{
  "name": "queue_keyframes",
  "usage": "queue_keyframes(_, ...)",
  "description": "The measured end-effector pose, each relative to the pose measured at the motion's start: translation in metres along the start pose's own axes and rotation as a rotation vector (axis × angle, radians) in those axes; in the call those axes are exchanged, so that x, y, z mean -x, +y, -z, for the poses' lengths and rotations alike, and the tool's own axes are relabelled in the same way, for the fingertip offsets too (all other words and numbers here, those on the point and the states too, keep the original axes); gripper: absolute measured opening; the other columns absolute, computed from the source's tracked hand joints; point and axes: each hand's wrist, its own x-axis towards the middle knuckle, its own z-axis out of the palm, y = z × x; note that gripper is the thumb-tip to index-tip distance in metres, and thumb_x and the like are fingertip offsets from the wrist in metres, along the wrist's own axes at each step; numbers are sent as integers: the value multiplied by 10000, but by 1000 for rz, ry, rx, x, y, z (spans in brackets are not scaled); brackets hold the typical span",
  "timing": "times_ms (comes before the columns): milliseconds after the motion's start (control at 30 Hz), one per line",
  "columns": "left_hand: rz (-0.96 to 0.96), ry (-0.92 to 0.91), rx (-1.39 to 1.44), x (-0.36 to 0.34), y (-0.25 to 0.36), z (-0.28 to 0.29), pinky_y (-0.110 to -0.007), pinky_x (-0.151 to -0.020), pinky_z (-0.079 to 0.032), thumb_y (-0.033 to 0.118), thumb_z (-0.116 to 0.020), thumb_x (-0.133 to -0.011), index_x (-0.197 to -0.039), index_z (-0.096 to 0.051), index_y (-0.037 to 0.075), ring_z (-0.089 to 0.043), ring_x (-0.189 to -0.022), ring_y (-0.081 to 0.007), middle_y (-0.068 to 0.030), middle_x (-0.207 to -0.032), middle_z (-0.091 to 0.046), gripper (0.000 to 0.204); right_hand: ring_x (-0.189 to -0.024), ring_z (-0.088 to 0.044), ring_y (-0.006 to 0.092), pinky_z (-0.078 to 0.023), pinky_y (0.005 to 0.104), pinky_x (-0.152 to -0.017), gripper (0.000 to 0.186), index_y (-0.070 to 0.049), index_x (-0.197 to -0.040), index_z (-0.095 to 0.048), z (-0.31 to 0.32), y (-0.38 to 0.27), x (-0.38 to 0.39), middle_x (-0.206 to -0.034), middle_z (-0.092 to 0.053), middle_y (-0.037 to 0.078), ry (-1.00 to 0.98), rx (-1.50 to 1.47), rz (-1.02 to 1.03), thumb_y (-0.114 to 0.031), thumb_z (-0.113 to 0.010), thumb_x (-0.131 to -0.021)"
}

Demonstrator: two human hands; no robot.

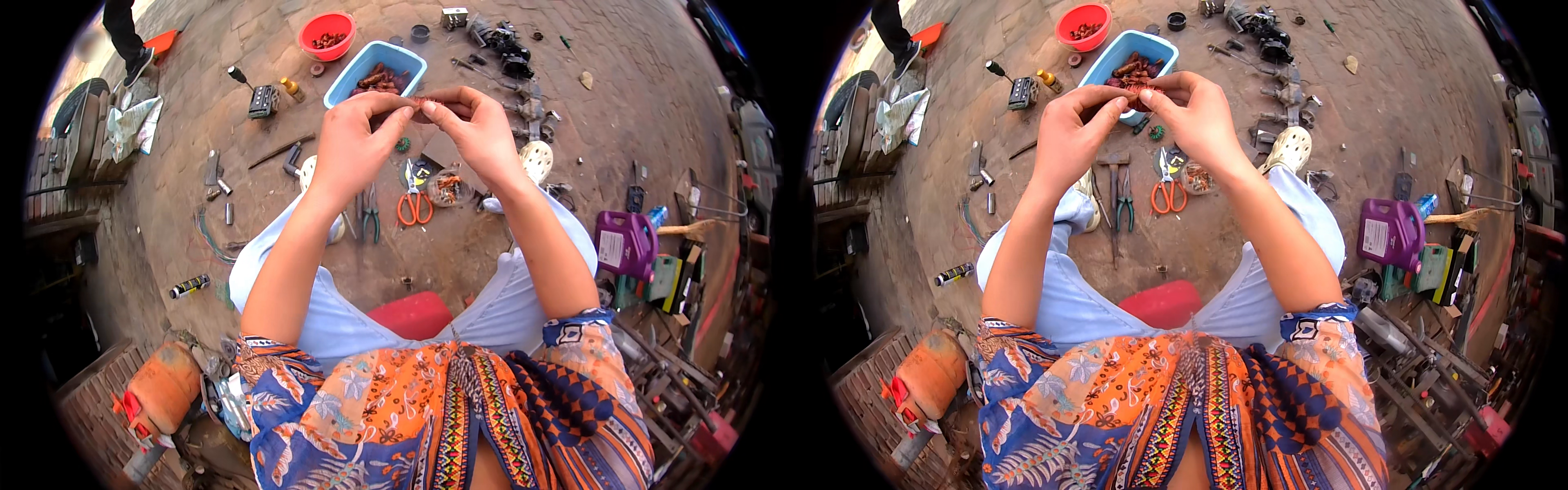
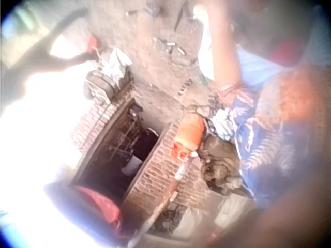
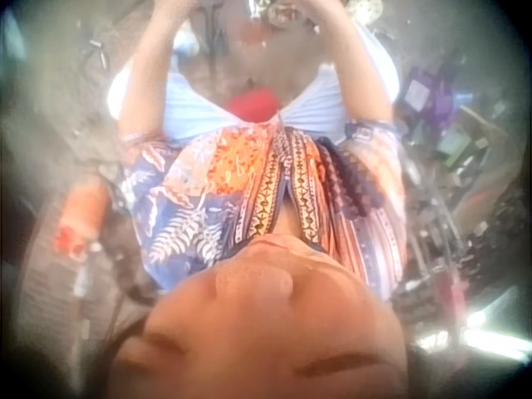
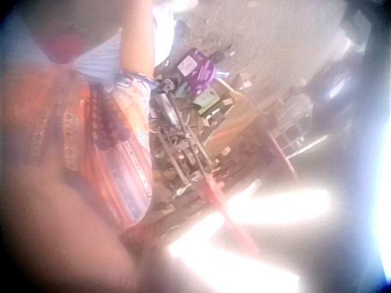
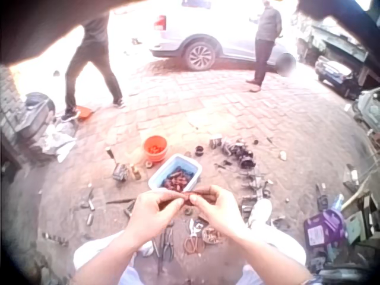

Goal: The person sits on the ground and winds copper wire around a green motor stator. They use pliers to cut the wire and tuck the ends into the stator slots. The person handles the stator and wire repeatedly, adjusting the winding and securing the ends.

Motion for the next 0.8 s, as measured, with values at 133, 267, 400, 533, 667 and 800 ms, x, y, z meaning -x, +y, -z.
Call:
queue_keyframes(133, -106, 83, -142, 7, 14, -17, -338, -660, -487, 110, -646, -825, -905, -694, 4, -639, -734, -257, -131, -803, -661, 141, -864, -630, 132, -500, 270, -819, 316, 61, -1065, -621, 7, -12, 0, -948, -685, 112, 80, -222, -116, -202, -661, -894)
queue_keyframes(267, -48, 51, -124, 3, 15, -20, -340, -660, -484, 104, -647, -818, -889, -688, 2, -627, -726, -268, -127, -791, -648, 131, -816, -580, 93, -489, 230, -776, 310, 16, -1072, -620, 13, -18, -2, -965, -657, 61, 44, -491, -213, -249, -644, -913)
queue_keyframes(400, -97, -23, -139, -4, -3, -11, -341, -689, -484, 95, -637, -816, -880, -683, 1, -624, -759, -272, -118, -804, -648, 123, -820, -584, 89, -498, 208, -744, 323, 28, -1098, -606, 24, -27, -4, -985, -651, 61, -13, -611, -244, -242, -630, -922)
queue_keyframes(533, -125, -72, -231, -9, -7, 4, -346, -709, -483, 92, -633, -814, -883, -684, 7, -623, -785, -285, -121, -840, -652, 121, -866, -588, 84, -493, 237, -787, 379, 42, -1121, -619, 26, -32, -1, -1012, -657, 66, -280, -489, -265, -254, -672, -892)
queue_keyframes(667, -221, -32, -320, -14, -17, 12, -328, -685, -482, 95, -634, -830, -899, -681, -3, -624, -755, -257, -116, -830, -640, 129, -845, -595, 104, -484, 245, -767, 371, 28, -1084, -651, 23, -30, 1, -980, -667, 68, -253, -226, -204, -259, -709, -855)
queue_keyframes(800, -186, -22, -349, -11, -16, 16, -309, -671, -481, 103, -644, -835, -897, -681, -6, -627, -738, -228, -106, -820, -638, 131, -829, -600, 121, -484, 255, -757, 347, 23, -1056, -667, 19, -34, 6, -930, -676, 71, -254, -68, -127, -236, -724, -833)
